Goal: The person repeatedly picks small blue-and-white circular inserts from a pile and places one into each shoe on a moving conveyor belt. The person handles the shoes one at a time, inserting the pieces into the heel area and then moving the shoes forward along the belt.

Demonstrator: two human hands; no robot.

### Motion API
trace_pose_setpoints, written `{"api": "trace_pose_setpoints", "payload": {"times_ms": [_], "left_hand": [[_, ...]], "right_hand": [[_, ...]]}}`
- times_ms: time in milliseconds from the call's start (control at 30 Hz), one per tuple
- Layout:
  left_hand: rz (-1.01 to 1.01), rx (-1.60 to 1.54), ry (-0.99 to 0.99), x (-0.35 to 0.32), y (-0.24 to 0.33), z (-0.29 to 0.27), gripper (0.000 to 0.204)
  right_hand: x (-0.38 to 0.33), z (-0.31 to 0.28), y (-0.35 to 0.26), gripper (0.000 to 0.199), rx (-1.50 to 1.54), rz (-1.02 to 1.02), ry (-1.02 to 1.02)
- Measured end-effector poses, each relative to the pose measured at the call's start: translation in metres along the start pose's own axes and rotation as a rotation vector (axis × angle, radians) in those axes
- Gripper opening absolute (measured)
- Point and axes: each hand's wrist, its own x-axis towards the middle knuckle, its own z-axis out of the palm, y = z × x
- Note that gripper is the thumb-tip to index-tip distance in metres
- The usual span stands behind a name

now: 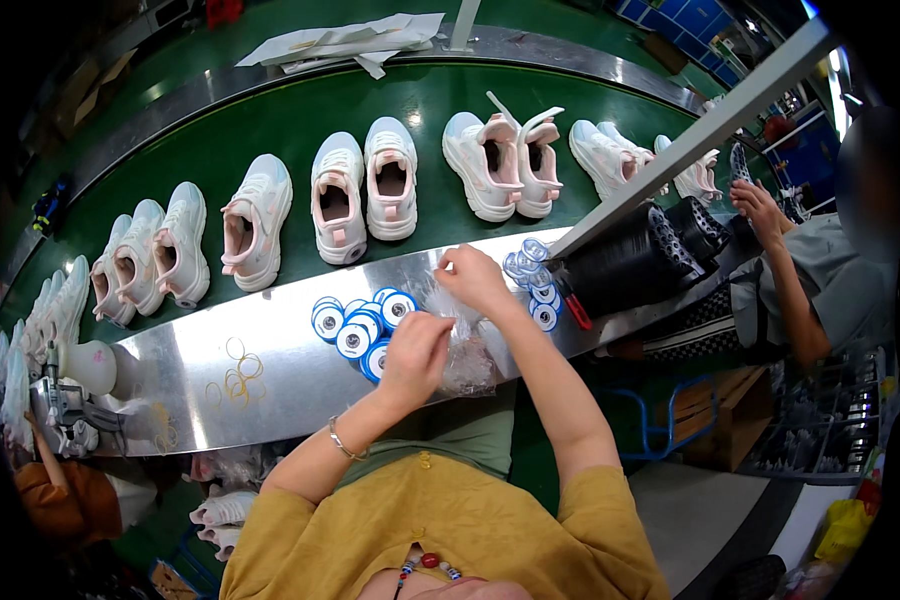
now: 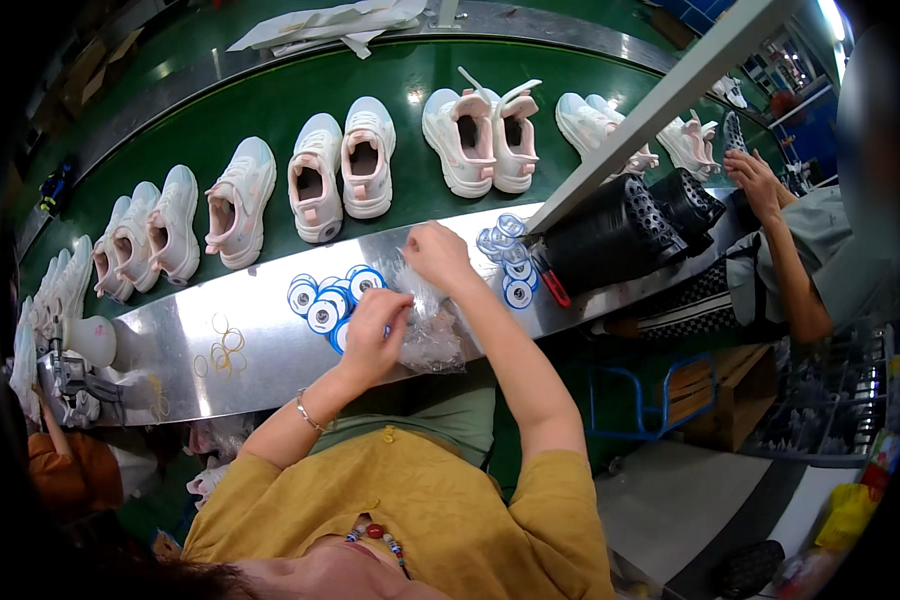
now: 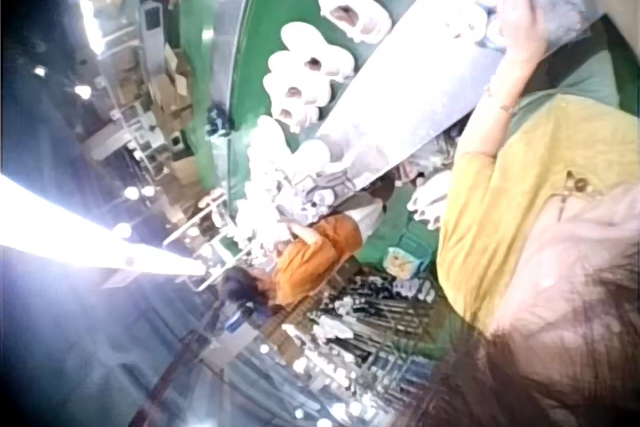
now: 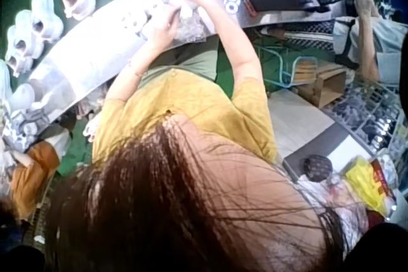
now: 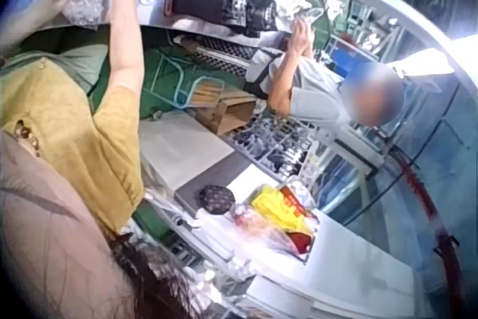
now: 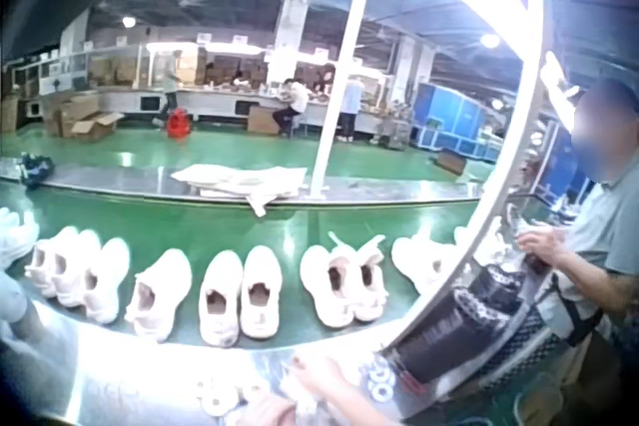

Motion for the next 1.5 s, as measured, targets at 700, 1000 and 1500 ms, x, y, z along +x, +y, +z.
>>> {"api": "trace_pose_setpoints", "payload": {"times_ms": [700, 1000, 1500], "left_hand": [[0.026, 0.326, -0.420, -0.021, 0.005, 0.052, 0.043], [-0.075, 0.467, -0.212, 0.020, -0.023, -0.007, 0.033], [-0.487, 0.145, -0.360, 0.042, -0.055, -0.025, 0.023]], "right_hand": [[-0.008, -0.039, 0.013, 0.008, 1.499, -0.035, 0.514], [-0.037, -0.045, 0.024, 0.006, 1.331, 0.209, 0.195], [-0.042, -0.032, 0.016, 0.006, 1.352, 0.238, 0.095]]}}
